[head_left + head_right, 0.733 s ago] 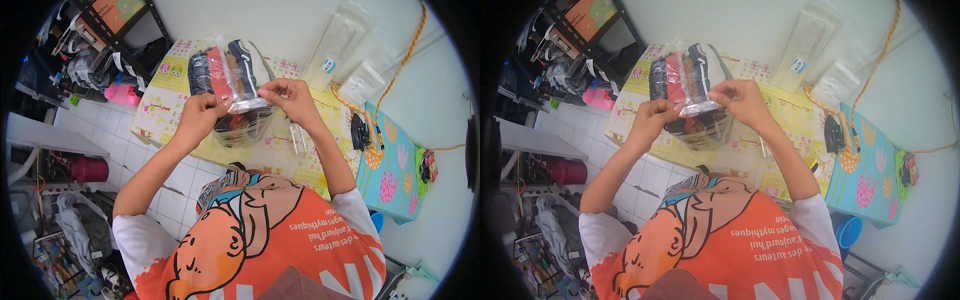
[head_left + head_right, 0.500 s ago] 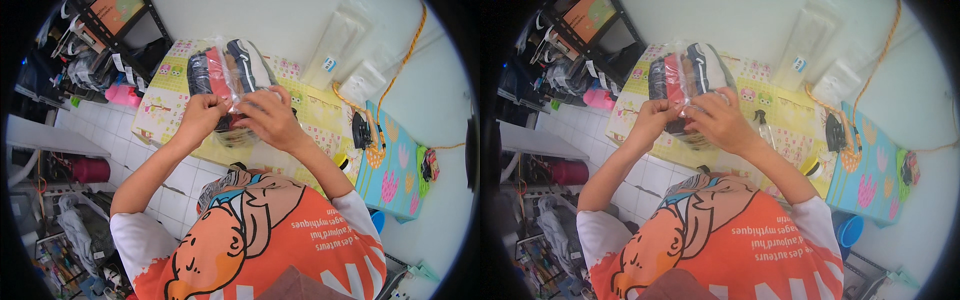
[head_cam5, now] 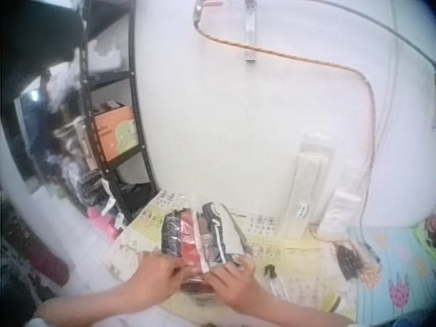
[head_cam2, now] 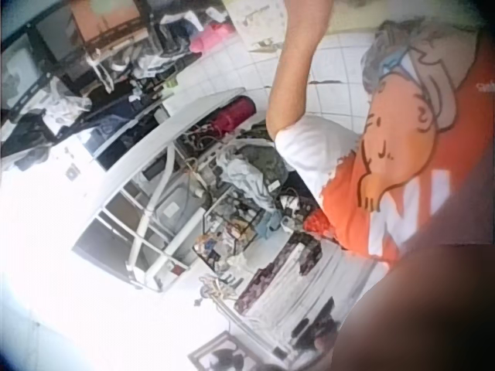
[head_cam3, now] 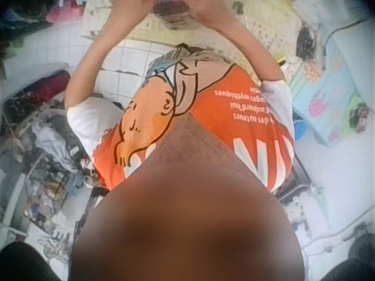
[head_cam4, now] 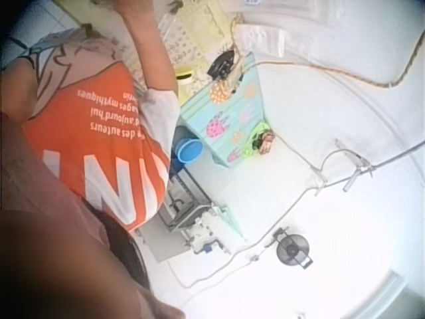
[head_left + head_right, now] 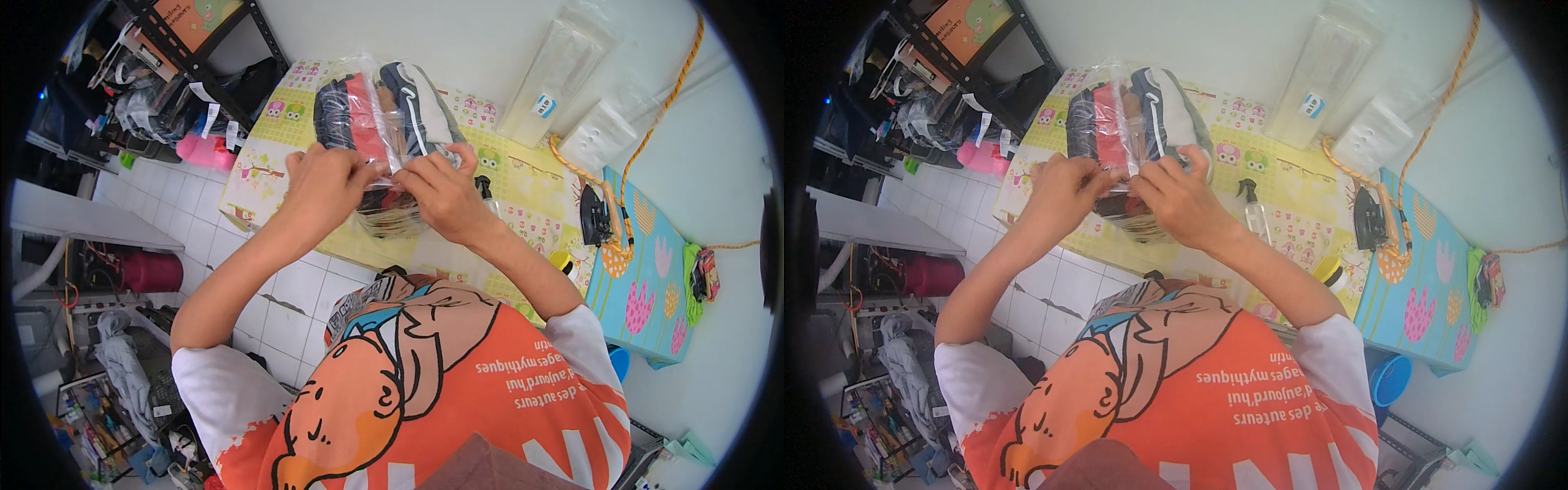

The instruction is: The person places folded clothes into a clear plastic bag, seals it, and secures it with tape. They then move the packaged bundle to a shelf and retrieve a basket of additional clothes.

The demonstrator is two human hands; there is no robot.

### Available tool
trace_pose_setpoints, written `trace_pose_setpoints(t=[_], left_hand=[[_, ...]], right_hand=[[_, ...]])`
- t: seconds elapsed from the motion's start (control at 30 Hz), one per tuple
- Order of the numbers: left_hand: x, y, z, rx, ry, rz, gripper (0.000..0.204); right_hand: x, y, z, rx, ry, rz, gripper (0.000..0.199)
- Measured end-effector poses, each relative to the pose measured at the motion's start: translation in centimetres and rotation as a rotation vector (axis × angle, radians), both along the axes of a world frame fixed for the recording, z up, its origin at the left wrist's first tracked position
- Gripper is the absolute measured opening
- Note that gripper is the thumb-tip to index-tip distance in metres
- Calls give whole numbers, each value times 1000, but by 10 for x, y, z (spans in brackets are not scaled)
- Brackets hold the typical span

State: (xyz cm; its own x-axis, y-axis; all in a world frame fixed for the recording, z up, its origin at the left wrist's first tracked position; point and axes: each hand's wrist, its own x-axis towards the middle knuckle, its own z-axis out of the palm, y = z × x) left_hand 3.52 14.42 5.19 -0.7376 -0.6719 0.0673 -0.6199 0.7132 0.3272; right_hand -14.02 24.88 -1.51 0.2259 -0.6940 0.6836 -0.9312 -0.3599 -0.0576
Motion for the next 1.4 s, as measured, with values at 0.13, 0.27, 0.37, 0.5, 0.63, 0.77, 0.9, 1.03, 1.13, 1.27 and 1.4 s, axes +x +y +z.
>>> trace_pose_setpoints(t=[0.13,0.27,0.37,0.5,0.63,0.77,0.9,1.03,1.13,1.27,1.4], left_hand=[[6,0,-3,-261,175,13,18],[6,18,-28,-337,443,-160,13],[5,13,-42,-268,444,-183,11],[5,8,-50,-203,433,-131,10],[3,9,-56,-262,460,-24,11],[5,3,-62,-390,504,36,14],[5,7,-66,-487,512,229,11],[-3,49,-79,-592,834,110,28],[-27,68,-101,-477,525,-96,48],[-44,58,-118,-483,273,96,58],[-50,62,-116,-496,260,199,60]], right_hand=[[-2,-6,4,83,-126,25,8],[-6,-10,8,198,-214,47,5],[-11,-12,14,297,-345,69,4],[-19,-8,23,422,-359,42,9],[-24,-5,29,472,-311,-92,14],[-24,-3,25,440,-392,-185,18],[-22,-7,16,423,-665,-173,21],[-25,-11,10,408,-668,-174,24],[-28,-11,9,381,-671,-138,26],[-34,-7,14,392,-693,-104,27],[-37,-1,18,387,-763,-125,27]])
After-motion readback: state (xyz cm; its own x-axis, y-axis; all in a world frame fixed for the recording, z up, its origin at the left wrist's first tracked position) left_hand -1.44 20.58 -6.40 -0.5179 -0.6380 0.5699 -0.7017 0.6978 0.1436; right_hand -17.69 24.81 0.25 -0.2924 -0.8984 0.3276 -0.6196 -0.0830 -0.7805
